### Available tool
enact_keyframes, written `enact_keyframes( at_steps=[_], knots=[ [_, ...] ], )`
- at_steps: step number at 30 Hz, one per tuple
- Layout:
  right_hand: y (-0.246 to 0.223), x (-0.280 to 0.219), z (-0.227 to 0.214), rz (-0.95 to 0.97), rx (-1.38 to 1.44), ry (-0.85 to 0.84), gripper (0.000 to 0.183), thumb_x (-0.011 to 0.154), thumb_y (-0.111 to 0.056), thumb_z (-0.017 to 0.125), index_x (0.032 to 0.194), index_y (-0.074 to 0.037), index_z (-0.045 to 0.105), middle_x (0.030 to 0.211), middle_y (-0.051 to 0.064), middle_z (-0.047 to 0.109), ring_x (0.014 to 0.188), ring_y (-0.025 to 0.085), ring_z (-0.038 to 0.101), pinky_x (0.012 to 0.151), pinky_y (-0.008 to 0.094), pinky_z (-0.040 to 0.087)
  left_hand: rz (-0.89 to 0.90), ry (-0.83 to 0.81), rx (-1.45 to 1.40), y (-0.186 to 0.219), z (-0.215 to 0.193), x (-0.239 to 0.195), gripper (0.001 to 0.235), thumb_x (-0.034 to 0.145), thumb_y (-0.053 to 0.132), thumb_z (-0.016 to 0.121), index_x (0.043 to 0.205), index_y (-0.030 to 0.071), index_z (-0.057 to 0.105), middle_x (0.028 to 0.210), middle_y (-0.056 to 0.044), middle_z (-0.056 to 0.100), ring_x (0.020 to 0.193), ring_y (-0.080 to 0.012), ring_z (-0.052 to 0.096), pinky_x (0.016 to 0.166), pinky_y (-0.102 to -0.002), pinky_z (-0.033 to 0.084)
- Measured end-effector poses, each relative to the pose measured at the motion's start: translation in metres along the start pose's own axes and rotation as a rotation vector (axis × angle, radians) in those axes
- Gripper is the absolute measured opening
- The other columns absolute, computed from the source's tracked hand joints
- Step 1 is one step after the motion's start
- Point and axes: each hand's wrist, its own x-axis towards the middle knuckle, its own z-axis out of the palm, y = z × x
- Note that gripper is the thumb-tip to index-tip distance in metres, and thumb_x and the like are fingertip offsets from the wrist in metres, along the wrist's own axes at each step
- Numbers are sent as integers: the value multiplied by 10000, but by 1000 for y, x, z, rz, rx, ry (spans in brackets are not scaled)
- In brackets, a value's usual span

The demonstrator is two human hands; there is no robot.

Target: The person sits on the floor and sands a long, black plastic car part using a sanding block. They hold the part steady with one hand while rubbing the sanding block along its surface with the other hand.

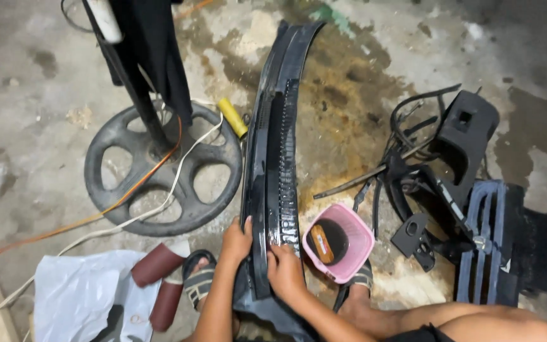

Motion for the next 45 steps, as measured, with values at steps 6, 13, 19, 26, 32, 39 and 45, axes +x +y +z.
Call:
enact_keyframes(
  at_steps=[6, 13, 19, 26, 32, 39, 45],
  knots=[
    [-31, 100, -56, -38, -17, 57, 241, 879, -197, 562, 929, -64, 757, 904, 202, 744, 889, 432, 675, 793, 508, 498, -44, -168, -84, 90, -43, -28, 517, 952, 518, 547, 1276, 115, 547, 1246, -203, 714, 1181, -404, 671, 999, -440, 504],
    [-41, -13, -145, 65, -15, -255, 212, 928, -295, 644, 1059, -189, 773, 895, 75, 689, 879, 282, 694, 806, 392, 508, -155, -203, -70, 100, -12, -116, 539, 926, 517, 566, 1365, 204, 544, 1291, -111, 731, 1209, -334, 684, 1016, -385, 512],
    [-16, -62, -137, -80, 83, -132, 333, 972, -126, 563, 1260, -37, 704, 956, 138, 714, 899, 304, 703, 825, 366, 524, -166, -82, -234, 77, 28, -179, 531, 919, 476, 617, 1305, 112, 594, 1230, -136, 761, 1182, -286, 717, 1009, -344, 530],
    [-2, 40, -101, 12, -86, -59, 299, 963, -232, 526, 1127, -103, 740, 1006, 167, 723, 948, 442, 688, 761, 532, 518, -183, -85, -152, 70, 35, -177, 537, 924, 507, 583, 1344, 172, 577, 1238, -109, 759, 1184, -297, 705, 982, -381, 541],
    [-23, -75, -146, 21, -199, -233, 271, 983, -290, 573, 1173, -169, 722, 939, 87, 722, 915, 368, 715, 752, 495, 554, -135, -125, -176, 74, 26, -173, 556, 982, 438, 584, 1346, 22, 532, 1243, -242, 711, 1188, -381, 681, 996, -470, 540],
    [2, 50, -79, 19, -345, -30, 294, 971, -291, 549, 1151, -188, 759, 975, 120, 743, 828, 444, 709, 690, 581, 546, -200, -140, 16, 42, 46, -163, 735, 927, 620, 528, 1413, 71, 474, 1256, -224, 705, 1205, -450, 637, 992, -466, 517],
    [-17, -67, -133, -77, -387, -206, 371, 1000, -306, 528, 1333, -231, 674, 983, 30, 740, 895, 317, 722, 773, 526, 456, -263, -174, -108, 71, 23, -166, 461, 947, 529, 517, 1223, 165, 585, 1204, -108, 768, 1157, -338, 705, 995, -406, 520]
  ],
)
